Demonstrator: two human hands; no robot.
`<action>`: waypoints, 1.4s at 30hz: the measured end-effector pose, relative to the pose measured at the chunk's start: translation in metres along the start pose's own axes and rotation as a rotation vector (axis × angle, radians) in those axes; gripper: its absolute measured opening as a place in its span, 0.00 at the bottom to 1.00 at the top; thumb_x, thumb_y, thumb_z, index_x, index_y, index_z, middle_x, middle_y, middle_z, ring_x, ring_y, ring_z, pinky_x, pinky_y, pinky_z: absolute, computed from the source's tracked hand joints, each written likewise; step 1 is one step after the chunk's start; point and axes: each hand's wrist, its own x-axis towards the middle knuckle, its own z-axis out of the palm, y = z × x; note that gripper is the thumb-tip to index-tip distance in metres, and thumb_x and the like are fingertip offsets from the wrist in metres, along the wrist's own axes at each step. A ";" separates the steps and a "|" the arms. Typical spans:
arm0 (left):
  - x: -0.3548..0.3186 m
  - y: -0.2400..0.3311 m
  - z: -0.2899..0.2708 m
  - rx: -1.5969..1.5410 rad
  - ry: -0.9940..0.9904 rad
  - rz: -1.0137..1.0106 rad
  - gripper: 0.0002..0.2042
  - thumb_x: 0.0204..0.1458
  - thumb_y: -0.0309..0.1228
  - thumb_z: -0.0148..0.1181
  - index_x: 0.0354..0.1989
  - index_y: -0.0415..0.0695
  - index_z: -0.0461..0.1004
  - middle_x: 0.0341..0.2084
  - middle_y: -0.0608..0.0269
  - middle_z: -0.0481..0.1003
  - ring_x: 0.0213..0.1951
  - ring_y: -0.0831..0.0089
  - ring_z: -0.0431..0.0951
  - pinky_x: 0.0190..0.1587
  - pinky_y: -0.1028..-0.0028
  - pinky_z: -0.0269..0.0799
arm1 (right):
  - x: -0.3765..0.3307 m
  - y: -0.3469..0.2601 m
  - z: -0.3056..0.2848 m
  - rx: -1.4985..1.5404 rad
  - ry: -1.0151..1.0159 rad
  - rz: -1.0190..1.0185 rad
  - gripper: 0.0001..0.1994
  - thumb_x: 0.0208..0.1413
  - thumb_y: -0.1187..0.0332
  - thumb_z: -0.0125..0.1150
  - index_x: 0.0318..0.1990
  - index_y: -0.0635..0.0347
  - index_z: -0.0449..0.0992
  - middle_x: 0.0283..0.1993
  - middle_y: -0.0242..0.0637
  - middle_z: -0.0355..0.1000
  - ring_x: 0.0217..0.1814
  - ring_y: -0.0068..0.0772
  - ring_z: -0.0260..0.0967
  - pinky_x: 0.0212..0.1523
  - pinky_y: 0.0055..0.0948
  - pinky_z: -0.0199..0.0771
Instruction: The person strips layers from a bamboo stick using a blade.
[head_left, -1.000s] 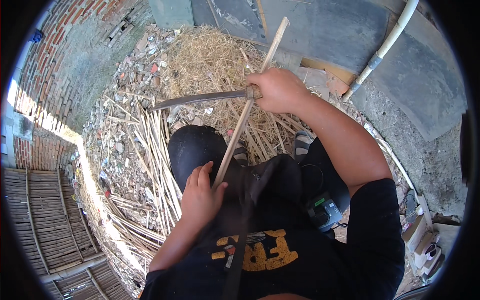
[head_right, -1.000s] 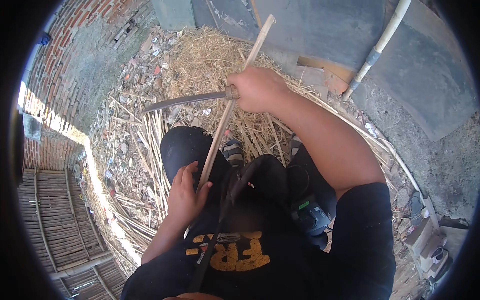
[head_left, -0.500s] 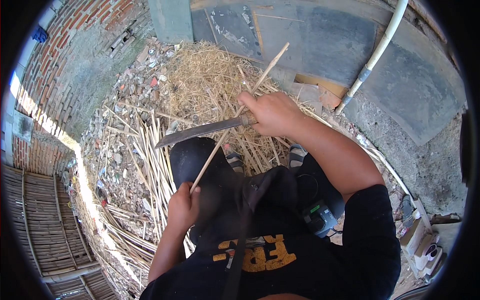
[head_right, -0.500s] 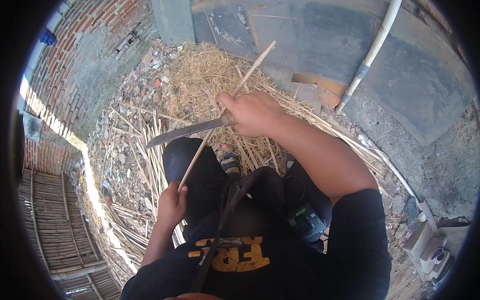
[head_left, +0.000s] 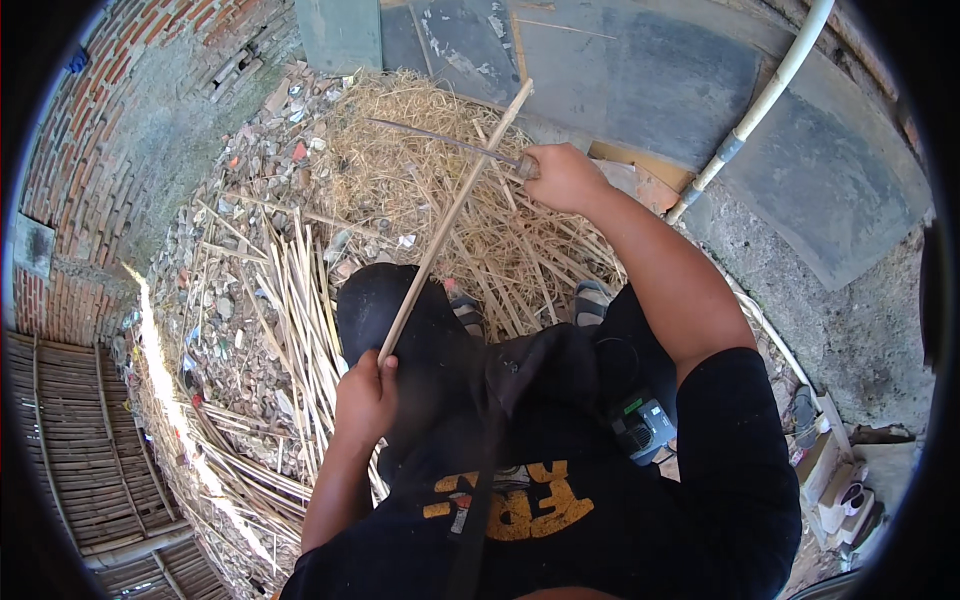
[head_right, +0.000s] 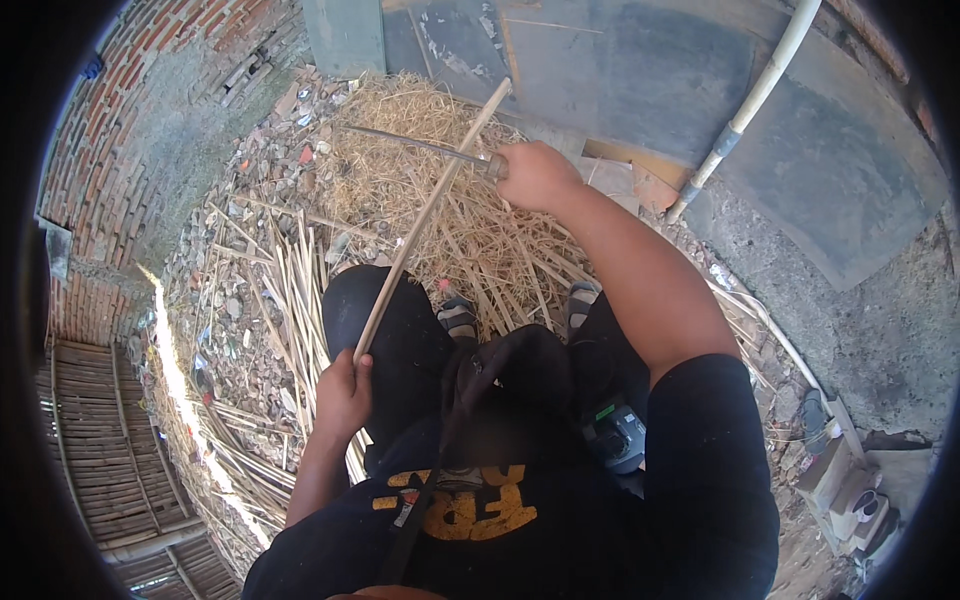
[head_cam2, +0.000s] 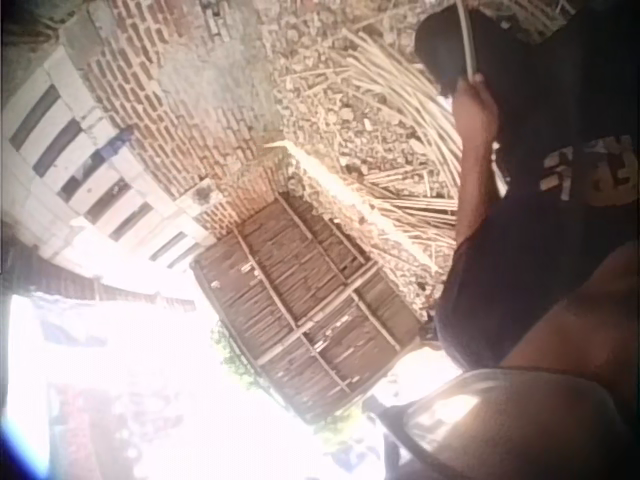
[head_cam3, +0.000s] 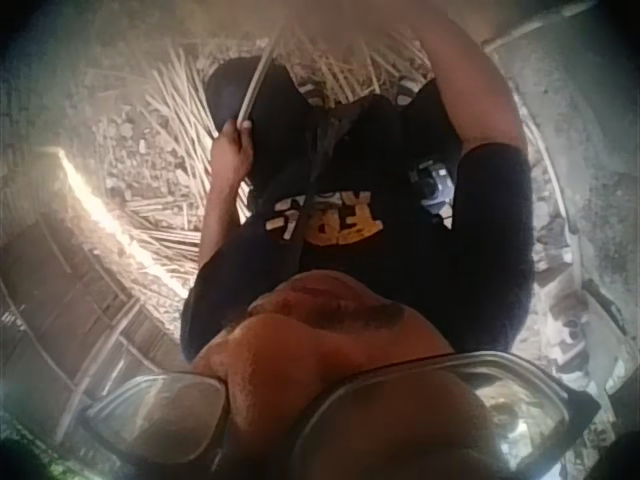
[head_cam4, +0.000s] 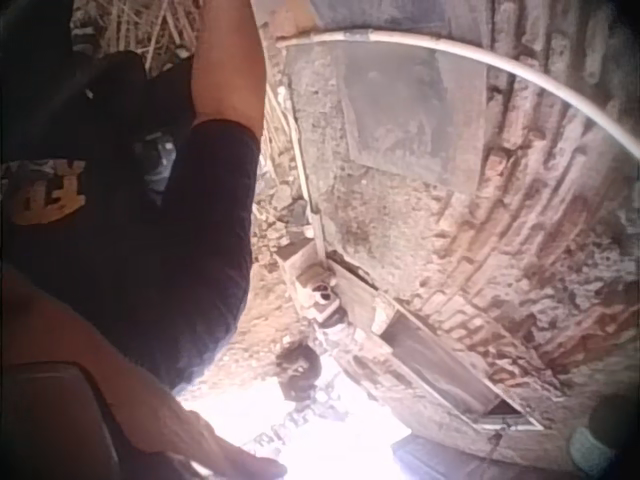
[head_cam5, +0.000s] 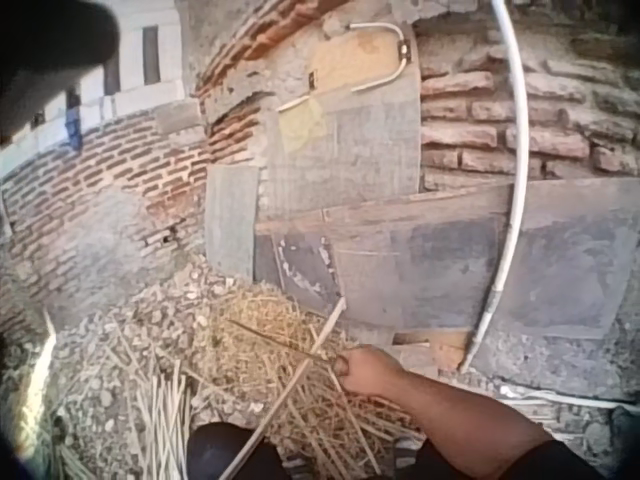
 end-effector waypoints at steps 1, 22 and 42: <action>-0.001 -0.005 0.001 0.006 0.015 0.017 0.14 0.67 0.36 0.53 0.39 0.35 0.73 0.23 0.38 0.76 0.29 0.37 0.78 0.32 0.49 0.70 | -0.001 -0.004 -0.001 0.008 -0.017 -0.014 0.16 0.45 0.66 0.65 0.44 0.54 0.81 0.32 0.49 0.78 0.41 0.53 0.79 0.44 0.51 0.79; -0.005 -0.005 0.012 0.135 0.027 0.045 0.13 0.66 0.37 0.54 0.36 0.39 0.70 0.25 0.39 0.77 0.30 0.36 0.78 0.32 0.45 0.71 | -0.002 -0.006 -0.005 -0.020 -0.272 0.052 0.11 0.50 0.67 0.60 0.41 0.51 0.82 0.37 0.42 0.80 0.44 0.46 0.79 0.47 0.46 0.80; -0.003 -0.009 0.002 0.040 0.047 0.039 0.13 0.66 0.36 0.54 0.34 0.38 0.70 0.23 0.38 0.76 0.30 0.36 0.77 0.32 0.47 0.69 | -0.001 0.001 0.006 -0.017 0.008 0.043 0.14 0.47 0.65 0.63 0.43 0.56 0.80 0.35 0.49 0.79 0.43 0.50 0.79 0.46 0.47 0.79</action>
